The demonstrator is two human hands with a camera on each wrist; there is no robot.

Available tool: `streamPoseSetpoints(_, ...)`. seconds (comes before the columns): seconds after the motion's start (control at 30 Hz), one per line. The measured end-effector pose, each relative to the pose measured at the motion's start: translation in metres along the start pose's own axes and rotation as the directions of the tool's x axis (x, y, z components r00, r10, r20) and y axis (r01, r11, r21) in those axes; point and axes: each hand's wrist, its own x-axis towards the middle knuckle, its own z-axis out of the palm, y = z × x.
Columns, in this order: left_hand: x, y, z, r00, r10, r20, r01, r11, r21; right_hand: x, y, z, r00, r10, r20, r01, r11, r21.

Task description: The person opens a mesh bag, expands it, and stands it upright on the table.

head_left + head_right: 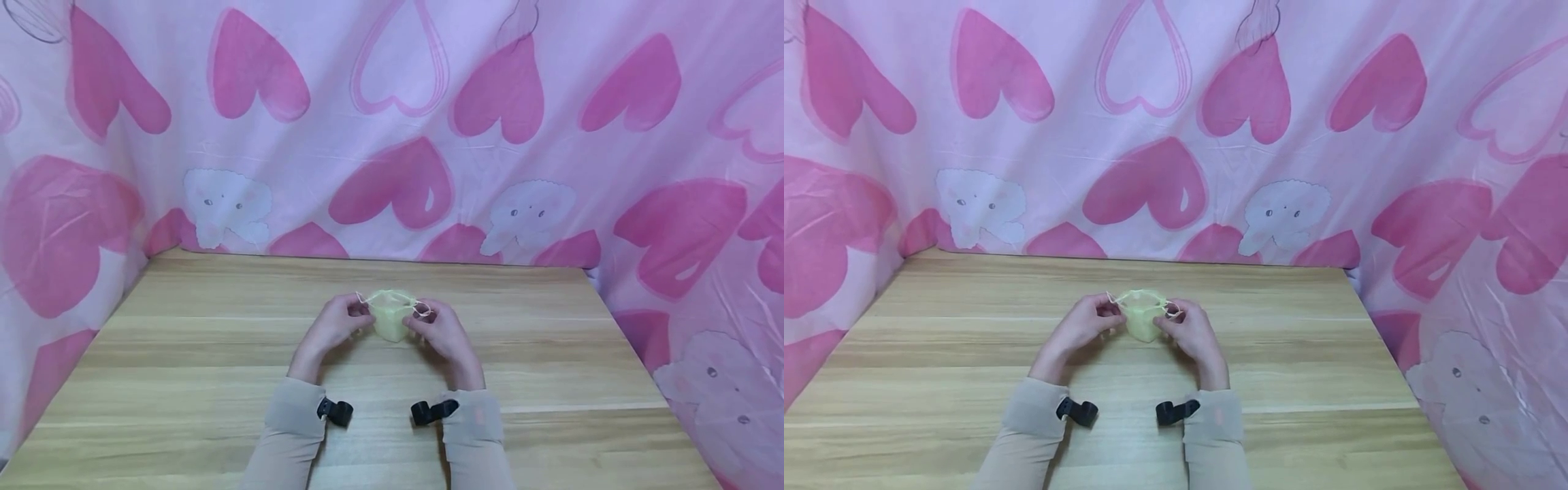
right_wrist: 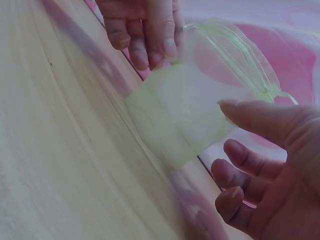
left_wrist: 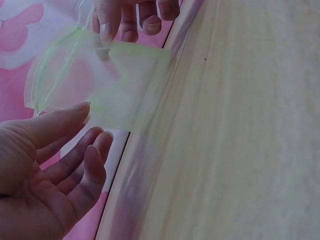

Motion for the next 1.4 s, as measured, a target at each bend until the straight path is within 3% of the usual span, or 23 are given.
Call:
streamPoseSetpoints(0.27,0.000,-0.005,-0.007,1.000,-0.018,0.006,0.018,1.000,0.009,-0.002,0.000,-0.003,1.000,-0.011,0.027,0.010,1.000,0.004)
streamPoseSetpoints(0.47,-0.005,-0.008,-0.021,0.999,-0.036,0.030,0.036,0.999,0.000,-0.014,-0.028,-0.013,0.997,-0.024,0.074,0.022,1.000,0.020)
streamPoseSetpoints(0.6,-0.013,-0.006,-0.036,0.999,-0.030,0.024,0.030,0.999,0.027,-0.020,-0.038,-0.020,0.998,-0.057,0.019,0.056,0.998,0.040)
streamPoseSetpoints(0.7,-0.016,0.002,-0.042,0.999,0.038,-0.035,-0.036,0.997,0.063,-0.017,-0.034,-0.022,0.988,-0.131,-0.081,0.132,0.991,0.017)
streamPoseSetpoints(0.77,-0.015,0.011,-0.038,0.989,0.113,-0.101,-0.104,0.991,0.083,-0.013,-0.032,-0.020,0.972,-0.174,-0.157,0.174,0.985,-0.014)
streamPoseSetpoints(0.83,-0.011,0.020,-0.030,0.968,0.189,-0.167,-0.173,0.979,0.104,-0.008,-0.032,-0.014,0.948,-0.215,-0.236,0.211,0.977,-0.041)
streamPoseSetpoints(0.9,-0.006,0.028,-0.018,0.948,0.234,-0.217,-0.209,0.969,0.133,-0.004,-0.036,-0.006,0.927,-0.227,-0.299,0.222,0.974,-0.051)
streamPoseSetpoints(0.97,0.000,0.031,-0.006,0.938,0.249,-0.243,-0.212,0.963,0.168,0.000,-0.041,0.004,0.914,-0.212,-0.346,0.205,0.977,-0.056)
streamPoseSetpoints(1.07,0.004,0.032,0.007,0.937,0.229,-0.265,-0.173,0.961,0.218,0.003,-0.043,0.015,0.912,-0.173,-0.372,0.160,0.985,-0.065)
streamPoseSetpoints(1.2,0.006,0.030,0.014,0.930,0.241,-0.278,-0.174,0.954,0.244,0.004,-0.041,0.023,0.924,-0.142,-0.355,0.115,0.989,-0.096)
streamPoseSetpoints(1.3,0.004,0.032,0.017,0.935,0.235,-0.265,-0.171,0.955,0.241,0.004,-0.042,0.025,0.932,-0.129,-0.337,0.090,0.988,-0.128)
streamPoseSetpoints(1.4,0.002,0.035,0.020,0.953,0.194,-0.233,-0.132,0.957,0.257,0.002,-0.043,0.025,0.939,-0.102,-0.328,0.051,0.985,-0.162)
